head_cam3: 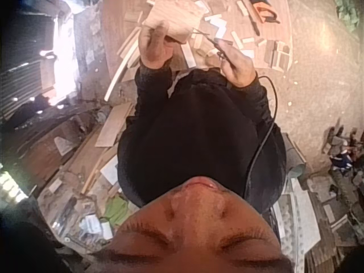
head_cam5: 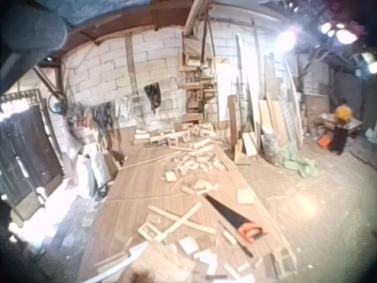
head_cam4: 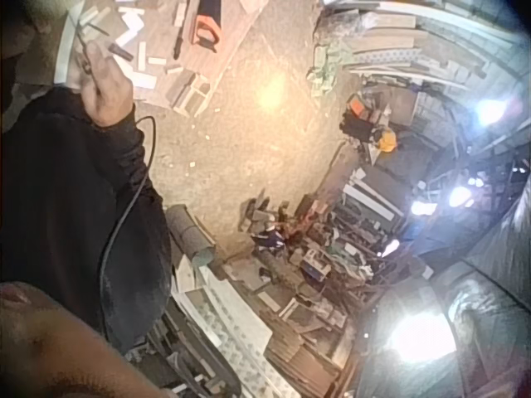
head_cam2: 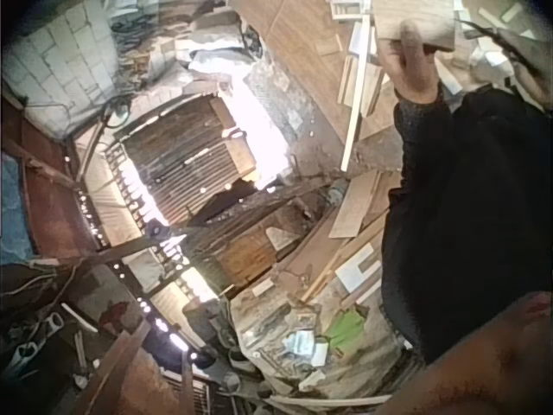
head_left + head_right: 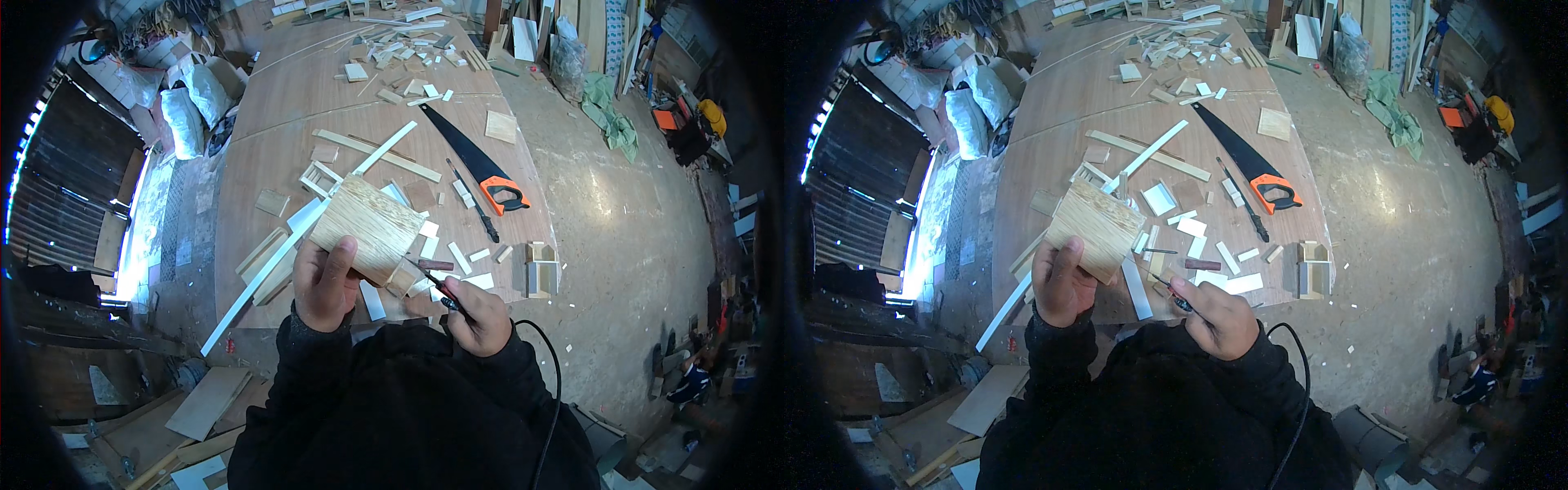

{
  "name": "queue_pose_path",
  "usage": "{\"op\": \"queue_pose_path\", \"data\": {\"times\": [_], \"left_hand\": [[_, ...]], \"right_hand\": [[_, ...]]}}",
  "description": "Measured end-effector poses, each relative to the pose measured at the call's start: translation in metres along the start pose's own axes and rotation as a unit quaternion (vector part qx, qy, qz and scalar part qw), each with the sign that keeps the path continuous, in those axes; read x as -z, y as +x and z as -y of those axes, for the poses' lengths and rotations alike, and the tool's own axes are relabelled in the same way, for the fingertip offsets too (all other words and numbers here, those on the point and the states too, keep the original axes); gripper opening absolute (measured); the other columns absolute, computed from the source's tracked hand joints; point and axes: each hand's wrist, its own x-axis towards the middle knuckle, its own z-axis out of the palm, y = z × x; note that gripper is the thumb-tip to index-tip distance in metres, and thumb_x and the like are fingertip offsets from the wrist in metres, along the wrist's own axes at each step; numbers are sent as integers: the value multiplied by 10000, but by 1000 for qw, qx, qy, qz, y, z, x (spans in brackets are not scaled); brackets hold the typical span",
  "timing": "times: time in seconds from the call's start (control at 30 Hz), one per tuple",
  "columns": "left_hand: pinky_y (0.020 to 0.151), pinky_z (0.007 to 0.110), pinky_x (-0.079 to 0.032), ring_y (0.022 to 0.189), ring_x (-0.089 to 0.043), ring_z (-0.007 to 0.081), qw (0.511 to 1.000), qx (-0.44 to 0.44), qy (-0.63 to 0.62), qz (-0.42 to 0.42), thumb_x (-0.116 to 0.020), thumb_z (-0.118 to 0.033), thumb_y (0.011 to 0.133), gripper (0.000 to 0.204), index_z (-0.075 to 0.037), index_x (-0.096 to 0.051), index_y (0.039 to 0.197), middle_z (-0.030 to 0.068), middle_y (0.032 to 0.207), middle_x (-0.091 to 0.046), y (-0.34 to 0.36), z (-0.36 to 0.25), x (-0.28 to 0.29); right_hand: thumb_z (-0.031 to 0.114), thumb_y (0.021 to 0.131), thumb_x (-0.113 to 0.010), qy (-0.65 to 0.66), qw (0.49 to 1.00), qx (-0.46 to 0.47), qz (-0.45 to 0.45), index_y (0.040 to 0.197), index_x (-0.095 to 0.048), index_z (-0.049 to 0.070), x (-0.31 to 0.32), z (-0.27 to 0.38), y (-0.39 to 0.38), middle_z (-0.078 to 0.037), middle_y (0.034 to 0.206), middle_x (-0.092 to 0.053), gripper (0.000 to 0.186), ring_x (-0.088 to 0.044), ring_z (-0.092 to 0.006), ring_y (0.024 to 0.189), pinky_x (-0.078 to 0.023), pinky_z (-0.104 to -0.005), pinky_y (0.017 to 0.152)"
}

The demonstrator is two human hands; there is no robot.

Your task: The person holds a small wooden block, marks it with a pencil, carves its surface with a rotary tool, and trims the edges using a utility knife.

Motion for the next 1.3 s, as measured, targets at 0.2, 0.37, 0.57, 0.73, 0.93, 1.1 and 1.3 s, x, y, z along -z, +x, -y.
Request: {"op": "queue_pose_path", "data": {"times": [0.2,0.37,0.57,0.73,0.93,1.1,1.3], "left_hand": [[583,380,-558,831,-687,300,1000,-4,2,-6,-536,-217,970,463,113,-432,1277,252,1072,-630,0,3,4],[580,384,-555,826,-688,302,1000,-14,9,-1,-544,-222,968,457,108,-446,1269,249,1069,-634,0,7,11],[751,403,-588,986,-672,309,1000,-20,9,4,-556,-210,972,467,112,-442,1291,239,1170,-604,-1,5,10],[934,418,-537,1109,-630,312,999,-24,19,21,-564,-203,971,488,116,-427,1315,231,1233,-579,-3,0,8],[948,415,-532,1127,-624,308,999,12,2,52,-568,-209,967,512,113,-411,1334,231,1244,-573,-2,-4,13],[807,382,-589,1040,-661,293,999,14,12,36,-570,-217,963,526,105,-399,1342,234,1199,-592,-3,-7,10],[615,350,-585,894,-686,277,997,62,5,47,-571,-210,957,522,102,-394,1336,234,1127,-617,-7,-11,13]], "right_hand": [[-58,759,-560,-1,1000,-12,15,1451,-470,133,1,0,0,-147,770,-584,723,-579,-301,620,-490,-365,590],[-55,760,-562,-7,1000,-14,21,1452,-468,131,-1,-1,0,-148,766,-579,722,-576,-302,620,-488,-363,589],[-62,767,-555,-4,1000,-12,15,1456,-461,129,-1,2,3,-151,770,-582,721,-583,-300,620,-490,-361,597],[-64,773,-558,-3,1000,-16,10,1454,-463,126,-3,2,1,-153,773,-585,714,-586,-307,625,-493,-363,604],[-57,776,-582,-10,1000,-17,11,1454,-466,129,-5,3,1,-146,765,-570,712,-571,-299,628,-485,-365,598],[-46,770,-606,-18,1000,-6,9,1445,-473,136,-11,0,-3,-138,770,-567,712,-562,-303,624,-482,-363,589],[-36,763,-636,-23,1000,9,2,1437,-478,148,-15,0,-3,-121,789,-569,716,-572,-303,624,-479,-363,567]]}}
